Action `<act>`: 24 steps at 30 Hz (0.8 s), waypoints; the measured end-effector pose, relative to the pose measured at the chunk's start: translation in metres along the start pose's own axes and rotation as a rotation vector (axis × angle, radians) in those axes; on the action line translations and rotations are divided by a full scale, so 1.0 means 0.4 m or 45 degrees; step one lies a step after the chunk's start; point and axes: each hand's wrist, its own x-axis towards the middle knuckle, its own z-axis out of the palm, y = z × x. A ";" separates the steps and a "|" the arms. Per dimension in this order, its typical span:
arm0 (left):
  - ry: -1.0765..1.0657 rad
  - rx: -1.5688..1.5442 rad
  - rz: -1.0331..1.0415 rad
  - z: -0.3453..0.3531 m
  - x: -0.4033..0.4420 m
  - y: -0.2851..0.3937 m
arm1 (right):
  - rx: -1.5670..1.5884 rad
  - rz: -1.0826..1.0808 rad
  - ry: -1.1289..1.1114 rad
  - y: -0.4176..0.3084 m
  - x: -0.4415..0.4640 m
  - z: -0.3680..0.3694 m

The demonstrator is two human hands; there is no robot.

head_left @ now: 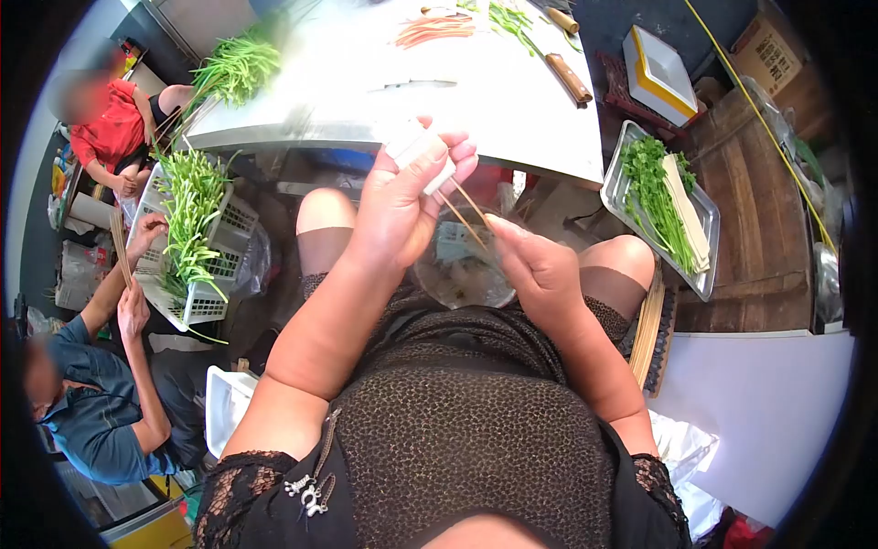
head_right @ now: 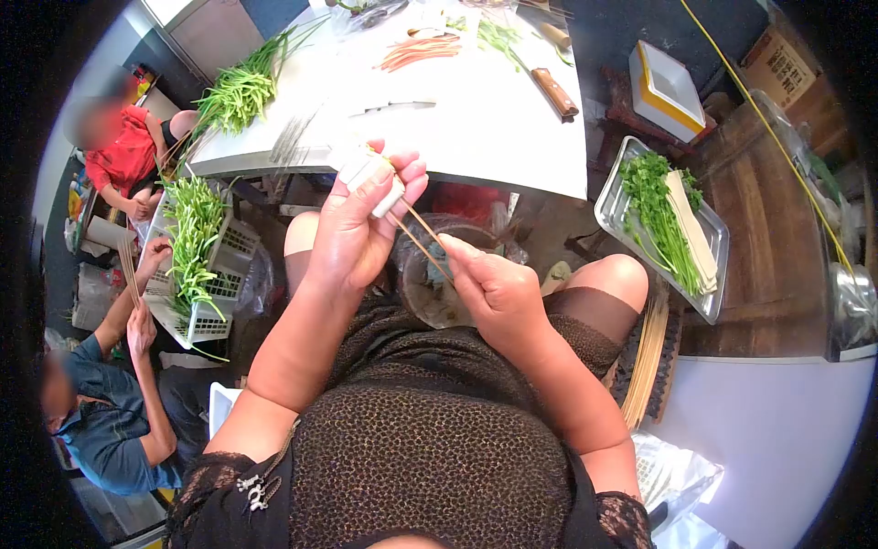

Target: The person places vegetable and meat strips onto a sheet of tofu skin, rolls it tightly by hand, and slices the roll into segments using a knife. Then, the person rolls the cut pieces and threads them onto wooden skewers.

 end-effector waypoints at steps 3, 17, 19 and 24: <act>-0.054 0.092 0.026 0.007 -0.006 0.007 | -0.021 -0.025 0.013 -0.006 0.000 -0.004; -0.011 -0.017 0.130 0.035 0.019 0.036 | -0.010 -0.108 0.020 -0.026 0.022 0.007; -0.022 -0.021 0.109 0.042 0.011 0.028 | -0.043 -0.095 0.033 -0.030 0.024 0.009; -0.087 -0.045 0.099 0.050 -0.004 0.007 | -0.059 -0.213 0.099 -0.032 0.037 0.015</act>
